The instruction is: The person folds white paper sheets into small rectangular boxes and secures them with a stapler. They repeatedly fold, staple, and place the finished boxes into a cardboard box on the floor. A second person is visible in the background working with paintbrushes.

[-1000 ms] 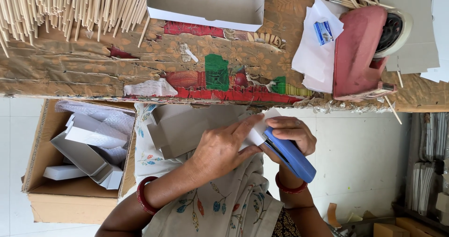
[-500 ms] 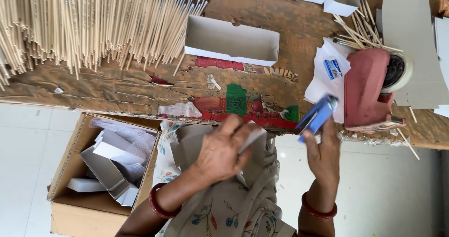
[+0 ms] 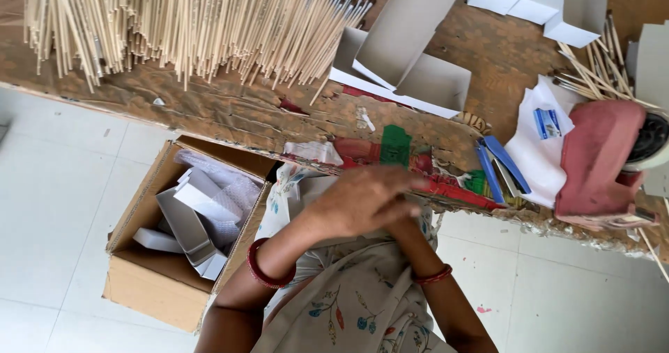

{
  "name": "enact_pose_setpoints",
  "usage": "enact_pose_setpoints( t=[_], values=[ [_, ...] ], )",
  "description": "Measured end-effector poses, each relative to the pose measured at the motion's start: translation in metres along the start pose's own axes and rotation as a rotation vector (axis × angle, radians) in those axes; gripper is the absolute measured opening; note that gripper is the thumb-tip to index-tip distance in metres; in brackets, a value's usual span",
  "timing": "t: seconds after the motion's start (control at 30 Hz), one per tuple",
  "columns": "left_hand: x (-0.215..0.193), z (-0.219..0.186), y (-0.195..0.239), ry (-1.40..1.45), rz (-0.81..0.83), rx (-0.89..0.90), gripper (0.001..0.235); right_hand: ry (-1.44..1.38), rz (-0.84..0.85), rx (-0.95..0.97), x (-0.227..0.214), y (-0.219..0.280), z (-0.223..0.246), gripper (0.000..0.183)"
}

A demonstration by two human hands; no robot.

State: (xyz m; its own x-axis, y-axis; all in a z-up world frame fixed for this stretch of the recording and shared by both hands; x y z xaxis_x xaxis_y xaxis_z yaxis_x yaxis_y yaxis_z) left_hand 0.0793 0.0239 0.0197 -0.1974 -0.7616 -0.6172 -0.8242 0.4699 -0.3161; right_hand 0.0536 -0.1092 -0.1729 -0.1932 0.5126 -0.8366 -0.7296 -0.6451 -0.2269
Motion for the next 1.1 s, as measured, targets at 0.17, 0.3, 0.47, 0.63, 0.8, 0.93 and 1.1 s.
enact_pose_setpoints(
  t=[0.17, 0.3, 0.47, 0.63, 0.8, 0.93, 1.1],
  values=[
    [0.058, 0.052, 0.051, -0.126, 0.478, -0.169, 0.036, 0.073, 0.234, 0.178, 0.044, -0.003, -0.06, 0.046],
    [0.065, 0.099, 0.064, -0.017, 0.336, -0.231, 0.037, 0.175, -0.149, 0.03, 0.011, 0.006, -0.01, 0.033],
    [0.082, 0.162, 0.074, 0.236, 0.379, -0.201, 0.045, 0.186, -0.292, -0.037, -0.004, 0.005, 0.019, 0.034],
    [0.066, 0.15, 0.066, 0.25, 0.157, -0.172, 0.054, 0.333, -0.3, -0.04, -0.008, 0.001, 0.034, 0.037],
    [0.107, 0.194, 0.071, 0.261, 0.343, -0.245, 0.048, 0.179, -0.269, 0.002, -0.034, 0.008, 0.031, 0.01],
    [0.125, 0.224, 0.08, 0.153, 0.42, -0.237, 0.05, 0.084, -0.083, 0.017, -0.071, 0.009, 0.056, 0.024],
    [0.103, 0.113, 0.056, 0.356, 0.392, -0.01, 0.053, -0.128, -0.294, 0.16, -0.145, 0.036, 0.041, 0.025]
  ],
)
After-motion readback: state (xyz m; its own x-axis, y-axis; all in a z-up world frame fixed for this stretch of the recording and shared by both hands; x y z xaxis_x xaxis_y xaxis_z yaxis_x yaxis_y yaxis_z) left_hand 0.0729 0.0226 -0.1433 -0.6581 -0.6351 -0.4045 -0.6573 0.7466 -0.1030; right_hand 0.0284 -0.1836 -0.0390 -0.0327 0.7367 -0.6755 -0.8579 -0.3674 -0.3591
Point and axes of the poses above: each hand's wrist, its own y-axis away from the middle knuckle, its own x-axis out of the palm, z = x × y, the point moved 6 cm from there along -y, towards the middle knuckle, and after that the axes turned 1 degree about -y, right-handed, at the moved point
